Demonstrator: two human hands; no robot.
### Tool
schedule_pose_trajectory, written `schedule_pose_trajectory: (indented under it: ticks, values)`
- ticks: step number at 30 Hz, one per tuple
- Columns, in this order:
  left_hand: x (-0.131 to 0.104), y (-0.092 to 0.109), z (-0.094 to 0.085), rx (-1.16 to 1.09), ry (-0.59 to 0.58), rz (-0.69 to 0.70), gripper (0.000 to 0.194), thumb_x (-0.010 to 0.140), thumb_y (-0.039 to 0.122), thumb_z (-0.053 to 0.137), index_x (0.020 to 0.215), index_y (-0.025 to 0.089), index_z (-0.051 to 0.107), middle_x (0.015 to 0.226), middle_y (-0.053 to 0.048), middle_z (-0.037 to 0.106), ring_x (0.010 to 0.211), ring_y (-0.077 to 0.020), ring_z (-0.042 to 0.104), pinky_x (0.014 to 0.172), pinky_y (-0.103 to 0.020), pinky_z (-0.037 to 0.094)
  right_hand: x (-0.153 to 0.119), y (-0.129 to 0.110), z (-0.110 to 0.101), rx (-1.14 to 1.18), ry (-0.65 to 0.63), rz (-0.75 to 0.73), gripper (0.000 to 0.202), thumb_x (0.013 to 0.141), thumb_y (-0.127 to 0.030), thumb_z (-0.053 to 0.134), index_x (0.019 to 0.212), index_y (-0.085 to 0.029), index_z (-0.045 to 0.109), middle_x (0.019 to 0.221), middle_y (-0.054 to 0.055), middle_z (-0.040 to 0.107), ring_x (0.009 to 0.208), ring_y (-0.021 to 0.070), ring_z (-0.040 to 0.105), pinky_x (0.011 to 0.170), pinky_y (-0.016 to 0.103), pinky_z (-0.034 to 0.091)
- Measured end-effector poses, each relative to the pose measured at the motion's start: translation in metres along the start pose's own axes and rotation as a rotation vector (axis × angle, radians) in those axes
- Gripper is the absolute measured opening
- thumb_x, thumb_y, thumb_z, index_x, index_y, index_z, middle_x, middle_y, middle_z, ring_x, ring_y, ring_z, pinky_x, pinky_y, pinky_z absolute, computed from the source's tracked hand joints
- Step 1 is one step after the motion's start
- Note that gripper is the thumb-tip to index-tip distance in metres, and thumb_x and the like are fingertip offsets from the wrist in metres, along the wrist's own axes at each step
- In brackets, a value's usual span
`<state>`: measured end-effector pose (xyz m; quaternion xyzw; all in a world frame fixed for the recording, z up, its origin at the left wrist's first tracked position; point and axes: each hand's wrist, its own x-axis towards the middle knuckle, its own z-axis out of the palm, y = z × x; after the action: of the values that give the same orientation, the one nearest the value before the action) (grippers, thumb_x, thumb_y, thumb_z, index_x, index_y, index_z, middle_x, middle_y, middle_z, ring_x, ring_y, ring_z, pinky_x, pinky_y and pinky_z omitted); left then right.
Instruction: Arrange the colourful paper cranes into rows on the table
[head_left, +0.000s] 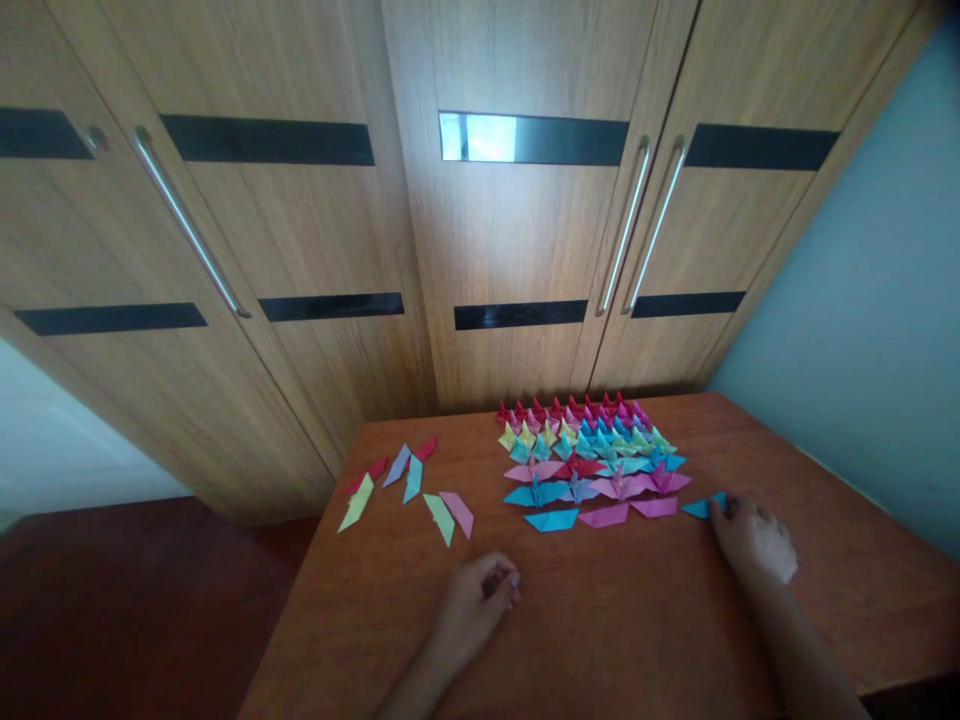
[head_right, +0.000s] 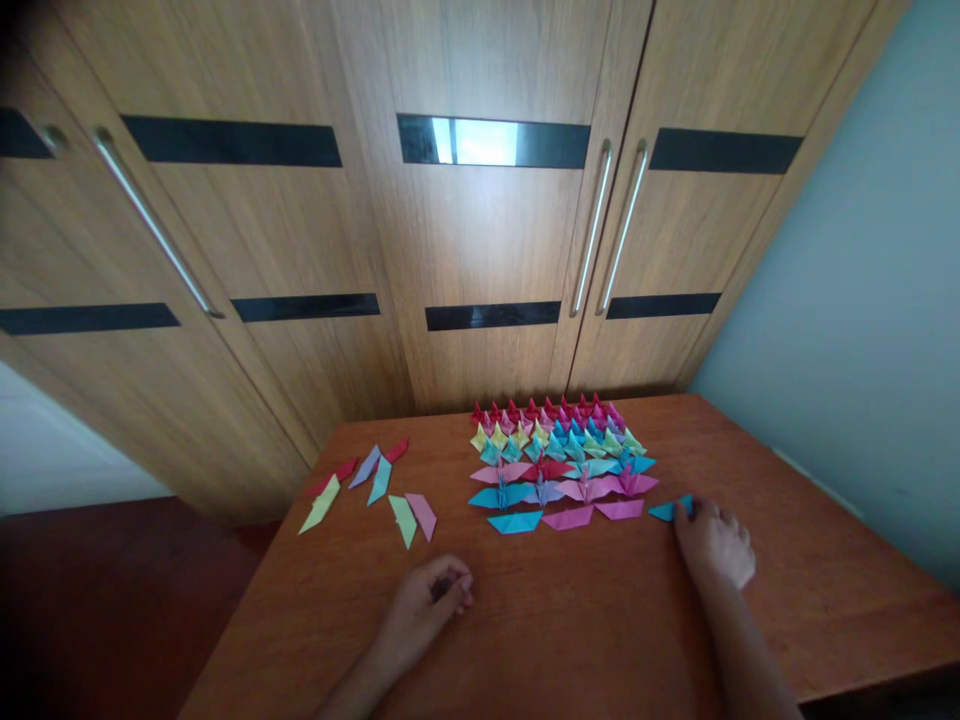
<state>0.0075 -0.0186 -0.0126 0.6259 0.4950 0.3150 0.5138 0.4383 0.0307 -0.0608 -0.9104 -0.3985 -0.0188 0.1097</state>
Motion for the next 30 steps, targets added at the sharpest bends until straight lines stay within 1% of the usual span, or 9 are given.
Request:
schedule_pose_trajectory:
  ticks: [9, 12, 14, 17, 20, 23, 25, 28, 30]
  values:
    - [-0.001, 0.002, -0.001, 0.014, 0.0, 0.014, 0.019, 0.084, 0.031, 0.049, 0.077, 0.017, 0.06, 0.068, -0.002, 0.066, 0.062, -0.0137, 0.059, 0.059, -0.022, 0.042, -0.001, -0.01, -0.006, 0.052, 0.001, 0.047, 0.056, 0.084, -0.055, 0.031, 0.113, -0.016, 0.061, 0.11, 0.019, 0.06, 0.103, 0.0369, 0.056, 0.079, 0.045, 0.046]
    - [0.0, 0.002, -0.001, 0.021, -0.001, 0.008, 0.018, 0.083, 0.031, 0.05, 0.077, 0.017, 0.06, 0.068, -0.002, 0.066, 0.063, -0.0138, 0.059, 0.06, -0.022, 0.043, 0.001, -0.008, -0.007, 0.095, -0.007, 0.069, 0.055, 0.084, -0.056, 0.033, 0.108, -0.017, 0.063, 0.108, 0.019, 0.062, 0.1, 0.0375, 0.058, 0.075, 0.044, 0.047]
    - [0.0, 0.001, -0.001, 0.015, -0.004, 0.001, 0.019, 0.083, 0.032, 0.05, 0.078, 0.017, 0.06, 0.069, -0.002, 0.066, 0.064, -0.0142, 0.06, 0.061, -0.022, 0.043, 0.001, -0.006, -0.009, 0.155, -0.005, 0.093, 0.056, 0.083, -0.057, 0.034, 0.11, -0.017, 0.062, 0.105, 0.019, 0.063, 0.097, 0.0373, 0.06, 0.071, 0.043, 0.047]
    - [0.0, 0.001, -0.001, 0.003, -0.006, -0.004, 0.02, 0.083, 0.033, 0.05, 0.077, 0.017, 0.06, 0.068, -0.002, 0.066, 0.063, -0.0147, 0.06, 0.061, -0.023, 0.043, -0.003, -0.005, -0.012, 0.257, 0.062, 0.13, 0.055, 0.083, -0.055, 0.035, 0.115, -0.016, 0.059, 0.104, 0.018, 0.065, 0.093, 0.0357, 0.062, 0.066, 0.04, 0.047]
    - [0.0, 0.001, -0.001, -0.015, -0.002, 0.0, 0.02, 0.082, 0.034, 0.051, 0.077, 0.017, 0.06, 0.068, -0.002, 0.066, 0.062, -0.0146, 0.059, 0.06, -0.023, 0.043, -0.02, -0.012, -0.013, 0.324, 0.138, 0.118, 0.051, 0.084, -0.051, 0.036, 0.113, -0.017, 0.06, 0.101, 0.016, 0.066, 0.087, 0.0339, 0.063, 0.062, 0.037, 0.045]
    - [0.0, 0.001, 0.0, -0.038, 0.008, 0.01, 0.02, 0.082, 0.034, 0.051, 0.077, 0.017, 0.06, 0.068, -0.002, 0.065, 0.062, -0.0141, 0.059, 0.06, -0.023, 0.043, -0.054, -0.034, -0.012, 0.428, 0.129, -0.03, 0.044, 0.083, -0.048, 0.039, 0.106, -0.018, 0.062, 0.097, 0.013, 0.068, 0.083, 0.0305, 0.064, 0.064, 0.034, 0.045]
    - [0.001, 0.001, -0.001, -0.052, 0.024, 0.012, 0.02, 0.083, 0.034, 0.051, 0.077, 0.017, 0.06, 0.068, -0.002, 0.065, 0.062, -0.014, 0.058, 0.059, -0.023, 0.043, -0.084, -0.057, -0.011, 0.564, 0.069, -0.158, 0.041, 0.081, -0.047, 0.042, 0.101, -0.018, 0.063, 0.092, 0.011, 0.069, 0.08, 0.027, 0.065, 0.066, 0.032, 0.046]
    - [0.003, 0.002, -0.006, -0.043, 0.078, 0.016, 0.02, 0.082, 0.034, 0.05, 0.077, 0.017, 0.06, 0.07, -0.003, 0.065, 0.063, -0.0146, 0.059, 0.061, -0.023, 0.044, -0.133, -0.097, -0.013, 0.751, -0.166, -0.401, 0.038, 0.082, -0.048, 0.041, 0.092, -0.019, 0.064, 0.082, 0.007, 0.07, 0.07, 0.022, 0.065, 0.063, 0.028, 0.047]
    - [0.005, 0.003, -0.014, 0.005, 0.144, 0.034, 0.02, 0.082, 0.034, 0.05, 0.078, 0.017, 0.061, 0.073, -0.003, 0.067, 0.066, -0.016, 0.06, 0.063, -0.024, 0.045, -0.16, -0.121, -0.017, 0.784, -0.299, -0.564, 0.034, 0.085, -0.046, 0.039, 0.087, -0.022, 0.063, 0.078, 0.003, 0.069, 0.068, 0.0196, 0.064, 0.062, 0.026, 0.046]
